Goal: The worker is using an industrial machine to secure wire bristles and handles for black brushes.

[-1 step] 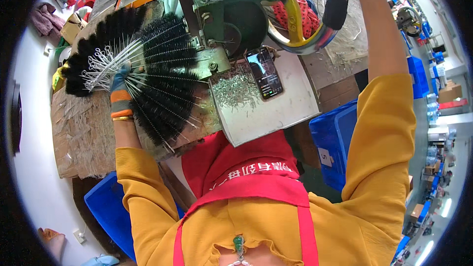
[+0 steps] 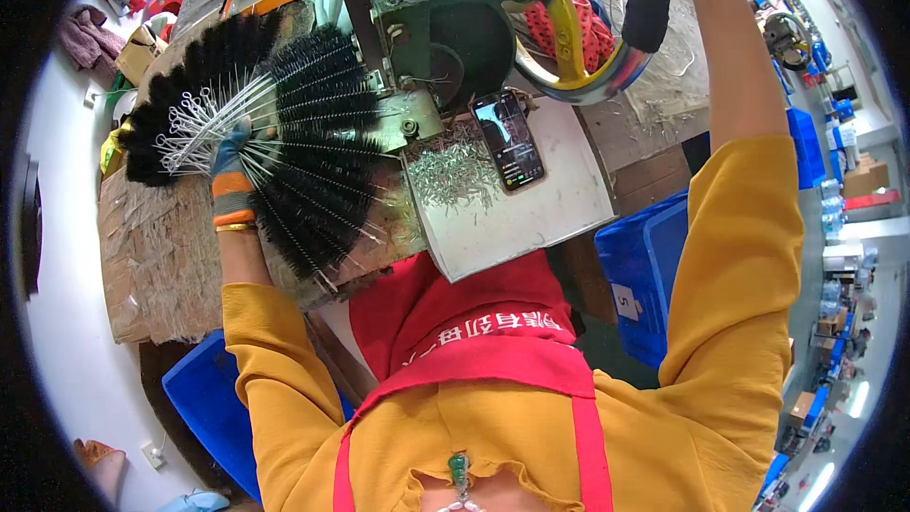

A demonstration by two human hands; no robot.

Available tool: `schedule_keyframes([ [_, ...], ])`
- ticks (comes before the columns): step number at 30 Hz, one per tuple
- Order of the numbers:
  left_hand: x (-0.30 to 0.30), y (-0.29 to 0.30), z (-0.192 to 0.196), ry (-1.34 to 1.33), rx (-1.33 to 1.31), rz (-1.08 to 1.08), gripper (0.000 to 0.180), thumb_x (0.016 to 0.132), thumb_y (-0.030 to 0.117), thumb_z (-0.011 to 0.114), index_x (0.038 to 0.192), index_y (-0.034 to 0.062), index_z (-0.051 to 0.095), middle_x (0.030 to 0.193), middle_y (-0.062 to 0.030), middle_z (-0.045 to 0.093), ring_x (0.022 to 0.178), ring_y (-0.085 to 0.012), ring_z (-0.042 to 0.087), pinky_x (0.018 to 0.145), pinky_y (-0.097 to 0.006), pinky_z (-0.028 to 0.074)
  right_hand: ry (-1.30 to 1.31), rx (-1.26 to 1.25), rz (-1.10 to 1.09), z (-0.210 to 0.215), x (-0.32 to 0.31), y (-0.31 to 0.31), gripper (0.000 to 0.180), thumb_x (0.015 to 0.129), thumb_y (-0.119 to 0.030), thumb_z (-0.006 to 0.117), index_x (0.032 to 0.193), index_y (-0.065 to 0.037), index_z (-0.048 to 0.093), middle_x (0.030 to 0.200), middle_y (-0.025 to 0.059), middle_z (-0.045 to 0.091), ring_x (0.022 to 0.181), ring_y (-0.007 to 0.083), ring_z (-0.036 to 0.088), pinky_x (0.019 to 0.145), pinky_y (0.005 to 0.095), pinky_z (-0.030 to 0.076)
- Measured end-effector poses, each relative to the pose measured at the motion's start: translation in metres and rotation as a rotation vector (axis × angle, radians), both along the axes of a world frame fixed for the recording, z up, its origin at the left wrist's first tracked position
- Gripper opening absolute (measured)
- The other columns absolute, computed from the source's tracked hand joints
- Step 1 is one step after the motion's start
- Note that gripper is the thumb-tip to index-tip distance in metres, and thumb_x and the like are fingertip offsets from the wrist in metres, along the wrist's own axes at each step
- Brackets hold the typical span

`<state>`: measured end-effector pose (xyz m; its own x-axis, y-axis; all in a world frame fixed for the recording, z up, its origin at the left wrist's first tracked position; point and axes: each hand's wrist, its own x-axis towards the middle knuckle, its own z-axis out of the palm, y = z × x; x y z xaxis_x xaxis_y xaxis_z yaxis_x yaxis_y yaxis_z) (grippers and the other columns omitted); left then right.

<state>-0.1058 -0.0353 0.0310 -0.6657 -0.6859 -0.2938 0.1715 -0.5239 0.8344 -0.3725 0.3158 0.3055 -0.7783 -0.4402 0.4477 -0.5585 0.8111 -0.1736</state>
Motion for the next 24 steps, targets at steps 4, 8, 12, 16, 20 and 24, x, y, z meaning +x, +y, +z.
schedule_keyframes([
  [4, 0.006, 0.006, -0.004, 0.122, 0.011, -0.003, 0.029, 0.076, 0.012, 0.069, 0.095, -0.0047, 0.056, 0.084, -0.0182, 0.063, 0.066, -0.0281, 0.065, 0.056, -0.038, 0.058, 0.326, 0.586, 0.281, 0.006, -0.04, -0.006, 0.026, 0.065, -0.024, 0.06, 0.069, 0.001, 0.065, 0.061, 0.0164, 0.057, 0.065, 0.0288, 0.058, 0.065, 0.0353, 0.045],
  [8, 0.005, 0.003, -0.006, 0.195, 0.089, -0.078, 0.034, 0.075, 0.012, 0.07, 0.099, -0.0068, 0.055, 0.088, -0.0209, 0.063, 0.07, -0.029, 0.065, 0.062, -0.039, 0.058, 0.043, 0.364, 0.245, 0.015, -0.048, -0.015, 0.025, 0.067, -0.022, 0.06, 0.076, 0.0, 0.064, 0.065, 0.0157, 0.057, 0.067, 0.0274, 0.057, 0.065, 0.0348, 0.045],
  [12, -0.003, -0.003, -0.003, 0.155, -0.002, -0.091, 0.034, 0.075, 0.01, 0.069, 0.099, -0.0088, 0.054, 0.089, -0.0216, 0.063, 0.072, -0.0299, 0.065, 0.065, -0.041, 0.058, -0.038, 0.23, 0.218, 0.018, -0.024, -0.024, 0.025, 0.068, -0.021, 0.06, 0.081, 0.0, 0.061, 0.069, 0.0151, 0.057, 0.068, 0.0259, 0.057, 0.066, 0.0343, 0.045],
  [16, -0.004, -0.003, -0.001, 0.148, 0.009, -0.083, 0.032, 0.074, 0.007, 0.069, 0.098, -0.0099, 0.054, 0.089, -0.0226, 0.062, 0.071, -0.0312, 0.065, 0.065, -0.042, 0.058, -0.055, 0.139, 0.207, 0.014, -0.014, -0.03, 0.026, 0.069, -0.02, 0.06, 0.086, 0.0, 0.059, 0.073, 0.0144, 0.057, 0.07, 0.0245, 0.056, 0.067, 0.0338, 0.045],
  [20, -0.006, -0.004, -0.002, 0.016, -0.117, -0.061, 0.036, 0.079, 0.02, 0.067, 0.105, -0.0035, 0.056, 0.09, -0.0168, 0.064, 0.072, -0.0243, 0.065, 0.064, -0.037, 0.057, -0.013, 0.024, 0.167, 0.008, -0.009, -0.022, 0.028, 0.07, -0.019, 0.06, 0.09, 0.0, 0.057, 0.076, 0.0138, 0.057, 0.071, 0.0231, 0.056, 0.067, 0.0333, 0.044],
  [24, -0.01, -0.006, -0.002, 0.046, -0.076, -0.037, 0.034, 0.077, 0.014, 0.067, 0.102, -0.0058, 0.056, 0.09, -0.0184, 0.064, 0.072, -0.0273, 0.065, 0.063, -0.039, 0.057, 0.15, -0.226, -0.001, -0.033, 0.035, -0.003, 0.03, 0.07, -0.017, 0.06, 0.095, 0.0, 0.055, 0.08, 0.0132, 0.057, 0.073, 0.0216, 0.055, 0.068, 0.0329, 0.044],
])
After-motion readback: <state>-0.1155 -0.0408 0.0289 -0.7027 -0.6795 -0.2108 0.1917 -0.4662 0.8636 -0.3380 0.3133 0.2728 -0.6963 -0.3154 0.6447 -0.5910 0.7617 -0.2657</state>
